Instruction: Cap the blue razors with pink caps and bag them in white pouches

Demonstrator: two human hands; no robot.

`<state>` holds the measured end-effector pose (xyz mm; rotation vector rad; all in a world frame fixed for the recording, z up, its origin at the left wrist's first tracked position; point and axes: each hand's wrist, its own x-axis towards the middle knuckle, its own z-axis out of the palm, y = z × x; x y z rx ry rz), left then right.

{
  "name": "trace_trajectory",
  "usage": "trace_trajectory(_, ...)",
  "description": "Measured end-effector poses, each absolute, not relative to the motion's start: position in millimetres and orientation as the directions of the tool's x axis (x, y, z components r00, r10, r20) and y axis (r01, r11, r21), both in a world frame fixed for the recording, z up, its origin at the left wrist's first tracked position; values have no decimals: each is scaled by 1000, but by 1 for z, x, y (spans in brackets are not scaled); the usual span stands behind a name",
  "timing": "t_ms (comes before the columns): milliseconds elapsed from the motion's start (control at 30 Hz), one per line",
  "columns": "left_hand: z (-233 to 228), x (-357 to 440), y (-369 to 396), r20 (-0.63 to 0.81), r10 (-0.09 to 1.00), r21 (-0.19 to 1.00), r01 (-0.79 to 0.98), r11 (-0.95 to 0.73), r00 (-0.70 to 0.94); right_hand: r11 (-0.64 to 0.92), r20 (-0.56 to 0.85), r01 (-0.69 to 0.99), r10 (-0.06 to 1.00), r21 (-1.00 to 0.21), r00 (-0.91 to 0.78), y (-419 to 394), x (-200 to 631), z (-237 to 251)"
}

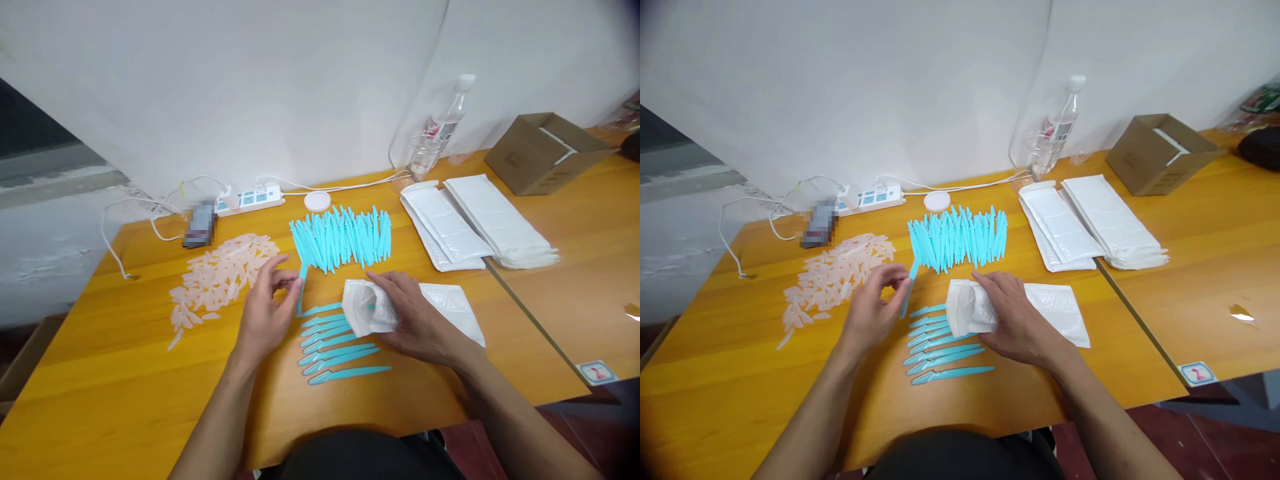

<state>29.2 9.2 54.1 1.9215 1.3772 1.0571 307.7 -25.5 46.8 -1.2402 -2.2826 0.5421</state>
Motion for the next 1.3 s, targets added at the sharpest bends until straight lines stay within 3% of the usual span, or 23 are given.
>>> trace_trajectory(67, 64, 24, 0, 239, 971, 926, 303, -225, -7, 508, 214, 669, 854, -543, -475, -26, 305, 46)
trace_trajectory(167, 75, 27, -13, 150, 985, 988, 43, -147, -89, 520, 216, 669, 847, -532, -486, -25, 300, 45)
trace_trajectory(367, 66, 52, -26, 47, 984, 995, -75, -61, -170, 535, 234, 647, 836, -543, -496, -24, 292, 47)
trace_trajectory(467, 61, 69, -34, 72, 987, 996, 61, -63, -145, 543, 257, 636, 833, -548, -490, -24, 289, 47)
trace_trajectory(567, 65, 82, -39, 204, 961, 910, 327, -256, 185, 560, 284, 626, 824, -543, -490, -23, 286, 47)
trace_trajectory(633, 69, 80, -37, 273, 882, 832, 366, -417, 384, 571, 295, 623, 817, -534, -496, -24, 288, 47)
trace_trajectory(700, 68, 72, -28, 308, 881, 818, 372, -439, 360, 567, 293, 630, 821, -531, -491, -25, 293, 46)
trace_trajectory(767, 61, 61, -15, 275, 927, 816, 449, -365, 255, 538, 273, 649, 839, -538, -470, -27, 299, 46)
trace_trajectory(867, 44, 57, 4, 117, 910, 639, 671, -375, 397, 483, 236, 687, 873, -544, -427, -29, 307, 45)
trace_trajectory(967, 32, 64, 14, 14, 870, 487, 756, -437, 494, 453, 219, 703, 889, -549, -402, -31, 309, 46)
trace_trajectory(1033, 31, 64, 15, 40, 864, 524, 726, -445, 501, 454, 219, 695, 888, -558, -404, -32, 309, 46)
trace_trajectory(1100, 39, 57, 11, 126, 897, 647, 650, -398, 424, 458, 219, 687, 886, -564, -410, -33, 309, 48)
trace_trajectory(1200, 62, 38, -3, 228, 970, 874, 421, -241, 83, 464, 219, 683, 882, -564, -418, -32, 307, 49)
trace_trajectory(1300, 84, 28, -23, 207, 965, 967, 182, -177, -163, 481, 221, 673, 871, -562, -439, -30, 302, 50)
